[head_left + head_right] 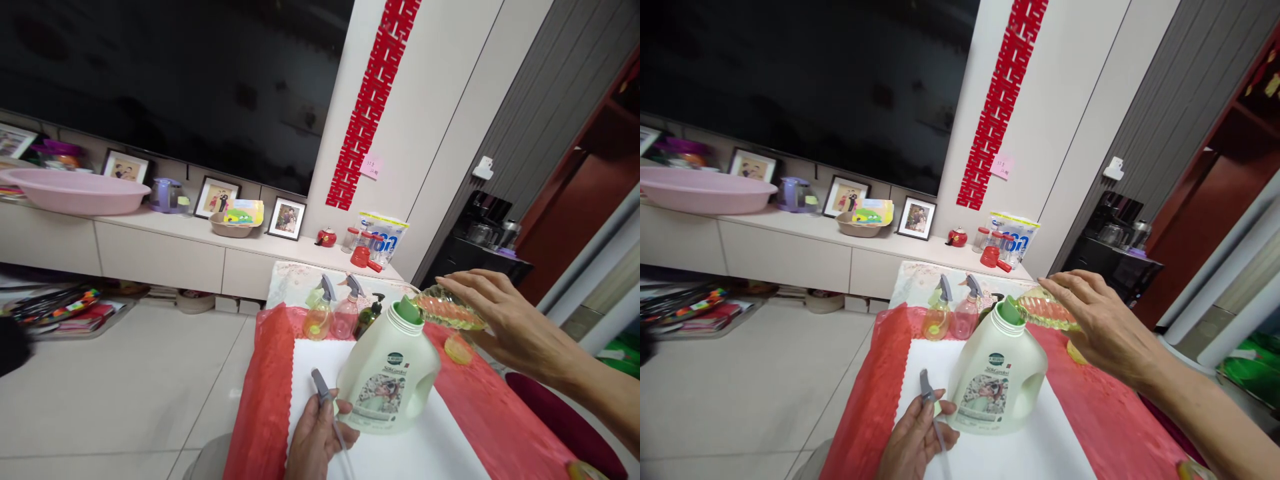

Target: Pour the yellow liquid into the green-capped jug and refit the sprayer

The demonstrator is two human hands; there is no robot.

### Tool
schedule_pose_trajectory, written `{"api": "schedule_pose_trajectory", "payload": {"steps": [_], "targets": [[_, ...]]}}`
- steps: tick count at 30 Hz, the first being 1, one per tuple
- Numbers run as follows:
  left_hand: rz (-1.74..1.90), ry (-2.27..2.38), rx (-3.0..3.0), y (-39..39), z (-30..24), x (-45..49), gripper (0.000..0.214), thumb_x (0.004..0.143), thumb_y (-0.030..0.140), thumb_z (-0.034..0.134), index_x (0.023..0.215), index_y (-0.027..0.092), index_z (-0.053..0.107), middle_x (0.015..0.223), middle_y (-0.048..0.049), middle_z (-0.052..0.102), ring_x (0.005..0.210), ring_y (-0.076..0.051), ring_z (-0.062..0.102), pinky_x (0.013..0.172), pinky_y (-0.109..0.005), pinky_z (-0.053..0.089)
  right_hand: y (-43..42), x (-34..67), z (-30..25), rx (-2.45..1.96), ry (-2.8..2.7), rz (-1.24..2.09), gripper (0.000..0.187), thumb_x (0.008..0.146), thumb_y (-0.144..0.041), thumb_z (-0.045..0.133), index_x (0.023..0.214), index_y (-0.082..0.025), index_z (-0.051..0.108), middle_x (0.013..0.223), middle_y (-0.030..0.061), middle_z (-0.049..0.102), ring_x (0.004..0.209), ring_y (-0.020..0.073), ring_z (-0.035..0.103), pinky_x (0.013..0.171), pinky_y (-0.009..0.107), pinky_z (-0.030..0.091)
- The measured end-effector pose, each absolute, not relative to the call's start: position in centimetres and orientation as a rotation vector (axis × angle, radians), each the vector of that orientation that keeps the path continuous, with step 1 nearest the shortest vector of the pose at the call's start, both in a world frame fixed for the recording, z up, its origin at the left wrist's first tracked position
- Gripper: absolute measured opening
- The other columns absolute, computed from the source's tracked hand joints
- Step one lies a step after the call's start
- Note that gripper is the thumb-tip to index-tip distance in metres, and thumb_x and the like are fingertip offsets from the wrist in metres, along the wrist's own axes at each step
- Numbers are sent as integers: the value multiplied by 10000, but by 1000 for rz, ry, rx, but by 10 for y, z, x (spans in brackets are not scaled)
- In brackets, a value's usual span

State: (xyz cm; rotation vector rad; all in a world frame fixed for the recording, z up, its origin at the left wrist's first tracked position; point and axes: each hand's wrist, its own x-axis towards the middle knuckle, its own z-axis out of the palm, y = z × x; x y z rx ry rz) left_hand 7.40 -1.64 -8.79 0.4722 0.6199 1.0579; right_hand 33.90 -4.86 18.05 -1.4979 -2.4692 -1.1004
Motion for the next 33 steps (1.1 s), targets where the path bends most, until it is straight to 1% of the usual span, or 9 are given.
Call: {"api": "schedule_pose_trajectory", "payload": {"steps": [3, 6, 9, 11, 15, 19, 22, 26, 33], "targets": [[1070, 618, 473, -17, -88, 75, 608, 661, 592, 836, 1063, 173, 657, 919, -71, 738, 617, -175, 693, 668, -329, 565, -45, 336, 186, -1461, -2484, -1176, 668, 854, -128, 450, 1512, -210, 366, 1442, 73, 432, 1290, 295, 400, 1032, 488, 430], [1067, 632, 463, -16, -87, 75, 660, 611, 627, 850, 1050, 174, 657, 909, -65, 740, 610, -178, 691, 657, -333, 563, -41, 330, 193, -1394, -2493, -1296, 583, 891, -76, 397, 1461, -197, 416, 1416, 64, 458, 1264, 279, 425, 994, 465, 467], [1060, 646, 456, -16, -87, 75, 670, 590, 637, 855, 1041, 183, 658, 906, -61, 743, 604, -182, 689, 658, -341, 564, -39, 326, 199, -1320, -2522, -1396, 509, 954, -94, 369, 1452, -178, 430, 1400, 69, 466, 1257, 279, 431, 973, 451, 489], [1065, 648, 457, -16, -88, 75, 668, 602, 636, 847, 1050, 179, 656, 910, -63, 743, 608, -182, 688, 670, -347, 565, -37, 327, 202, -1302, -2536, -1438, 504, 969, -101, 361, 1463, -182, 427, 1405, 70, 457, 1268, 284, 424, 983, 457, 489], [1054, 646, 462, -15, -91, 76, 623, 636, 613, 839, 1052, 187, 656, 915, -57, 743, 614, -177, 692, 678, -346, 566, -34, 331, 208, -1321, -2574, -1505, 557, 953, -62, 339, 1483, -211, 424, 1433, 60, 430, 1311, 278, 400, 1023, 462, 464], [1047, 612, 469, -14, -96, 76, 580, 665, 599, 827, 1055, 203, 660, 931, -53, 744, 632, -177, 700, 690, -344, 568, -31, 333, 212, -1268, -2609, -1536, 516, 1002, -136, 332, 1503, -228, 413, 1466, 60, 403, 1339, 288, 383, 1028, 470, 443], [1023, 583, 464, -12, -100, 74, 612, 643, 597, 848, 1061, 197, 650, 938, -61, 745, 642, -186, 704, 708, -355, 572, -32, 328, 216, -1249, -2629, -1523, 498, 1034, -177, 317, 1521, -247, 392, 1503, 54, 366, 1358, 296, 368, 1030, 482, 428], [996, 561, 437, -10, -101, 73, 654, 623, 613, 857, 1078, 200, 634, 945, -62, 749, 664, -197, 711, 738, -366, 573, -34, 319, 220, -1236, -2655, -1507, 504, 1033, -140, 289, 1513, -253, 395, 1522, 46, 352, 1376, 294, 356, 1067, 506, 385], [1012, 614, 421, -11, -97, 74, 684, 611, 627, 855, 1076, 177, 631, 945, -97, 752, 651, -204, 710, 702, -358, 555, -37, 310, 222, -1224, -2663, -1618, 527, 1027, -111, 315, 1534, -248, 353, 1579, 50, 247, 1413, 320, 300, 1097, 550, 326]]}}
